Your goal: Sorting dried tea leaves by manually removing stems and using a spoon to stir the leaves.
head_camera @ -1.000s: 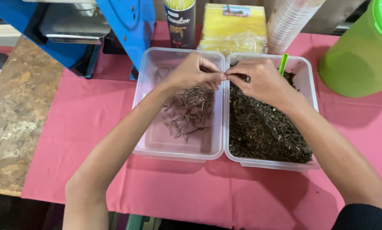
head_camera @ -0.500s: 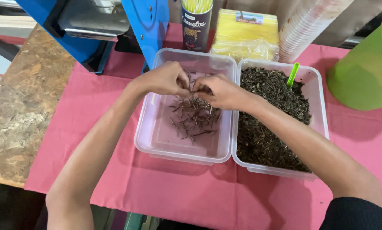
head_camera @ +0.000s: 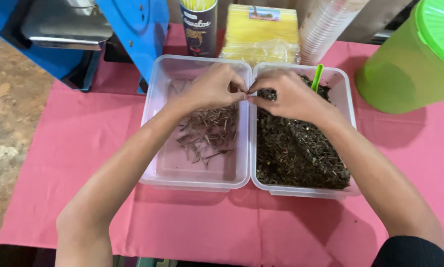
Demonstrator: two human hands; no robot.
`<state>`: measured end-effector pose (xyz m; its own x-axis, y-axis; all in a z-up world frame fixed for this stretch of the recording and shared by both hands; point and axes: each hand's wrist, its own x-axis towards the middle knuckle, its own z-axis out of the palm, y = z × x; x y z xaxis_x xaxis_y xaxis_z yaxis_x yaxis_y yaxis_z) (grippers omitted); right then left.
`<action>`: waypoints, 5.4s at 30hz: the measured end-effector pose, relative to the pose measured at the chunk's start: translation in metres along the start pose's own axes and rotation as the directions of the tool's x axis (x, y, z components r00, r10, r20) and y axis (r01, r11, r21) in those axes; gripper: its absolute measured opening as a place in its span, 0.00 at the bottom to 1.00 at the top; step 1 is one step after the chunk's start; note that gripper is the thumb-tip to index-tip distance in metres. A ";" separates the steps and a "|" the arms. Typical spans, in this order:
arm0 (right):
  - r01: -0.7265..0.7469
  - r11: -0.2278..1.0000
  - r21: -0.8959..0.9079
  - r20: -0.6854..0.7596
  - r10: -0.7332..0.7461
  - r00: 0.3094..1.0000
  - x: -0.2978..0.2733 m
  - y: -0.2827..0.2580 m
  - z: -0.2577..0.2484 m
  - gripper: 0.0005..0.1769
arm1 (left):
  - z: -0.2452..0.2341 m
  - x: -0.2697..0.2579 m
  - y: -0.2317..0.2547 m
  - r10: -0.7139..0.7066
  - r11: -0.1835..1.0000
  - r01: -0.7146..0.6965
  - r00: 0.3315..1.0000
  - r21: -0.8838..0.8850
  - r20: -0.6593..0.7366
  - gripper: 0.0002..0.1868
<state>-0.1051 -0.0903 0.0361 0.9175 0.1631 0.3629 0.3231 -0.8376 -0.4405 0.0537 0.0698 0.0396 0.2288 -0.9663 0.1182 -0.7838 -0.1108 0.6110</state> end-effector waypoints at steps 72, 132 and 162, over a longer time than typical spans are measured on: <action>-0.572 0.783 -0.246 -0.109 0.564 0.819 -0.091 0.086 -0.046 0.12 | 0.073 0.085 0.042 0.126 0.991 -0.127 0.992 -0.037 -0.027 0.04; -0.587 0.715 -0.379 -0.087 0.604 0.792 -0.086 0.059 -0.058 0.13 | 0.077 0.044 0.050 0.328 0.929 -0.362 0.902 -0.077 -0.281 0.08; -0.333 0.923 -0.192 -0.454 0.217 0.864 -0.060 0.040 -0.058 0.05 | 0.093 0.052 0.034 -0.305 0.762 -0.012 0.875 -0.647 -0.376 0.02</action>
<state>-0.1608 -0.1639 0.0448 0.7577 -0.2778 0.5905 -0.0521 -0.9277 -0.3697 -0.0145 -0.0059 -0.0062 0.6566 -0.7241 0.2112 -0.2265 0.0778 0.9709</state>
